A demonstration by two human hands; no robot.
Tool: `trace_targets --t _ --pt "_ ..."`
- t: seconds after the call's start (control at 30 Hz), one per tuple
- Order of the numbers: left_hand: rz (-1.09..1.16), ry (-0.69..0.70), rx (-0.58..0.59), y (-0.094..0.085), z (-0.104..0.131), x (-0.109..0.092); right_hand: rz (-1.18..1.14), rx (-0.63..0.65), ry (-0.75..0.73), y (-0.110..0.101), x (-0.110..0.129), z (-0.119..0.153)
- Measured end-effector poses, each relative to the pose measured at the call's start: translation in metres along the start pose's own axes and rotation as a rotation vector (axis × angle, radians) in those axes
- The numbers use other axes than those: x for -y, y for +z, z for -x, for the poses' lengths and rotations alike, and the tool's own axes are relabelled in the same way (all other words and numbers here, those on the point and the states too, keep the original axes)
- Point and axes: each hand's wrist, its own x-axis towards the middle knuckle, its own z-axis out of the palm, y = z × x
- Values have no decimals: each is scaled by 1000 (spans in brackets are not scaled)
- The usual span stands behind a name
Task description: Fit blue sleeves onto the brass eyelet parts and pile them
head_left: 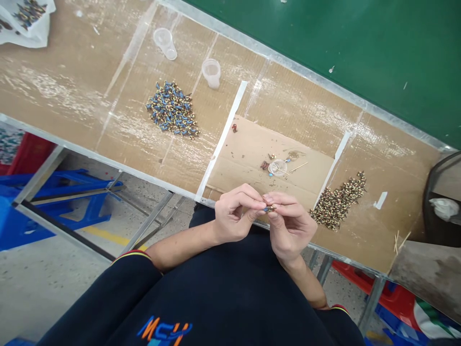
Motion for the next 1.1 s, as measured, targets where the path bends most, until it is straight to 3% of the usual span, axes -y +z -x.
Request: trace_targets --t 0.37,0.57,0.73,0.9,1.1 --pt "-29 74 46 -4 -3 -2 -130 63 74 -2 3 0" --pt "-94 180 78 -5 -4 -3 -186 23 160 -2 7 10" --pt "-88 244 37 1 -3 -1 -188 -32 216 2 8 20" --pt "3 90 44 4 -2 6 -150 -55 177 -3 -1 16" --pt "85 -36 38 -1 -4 7 45 138 56 -27 -5 -3"
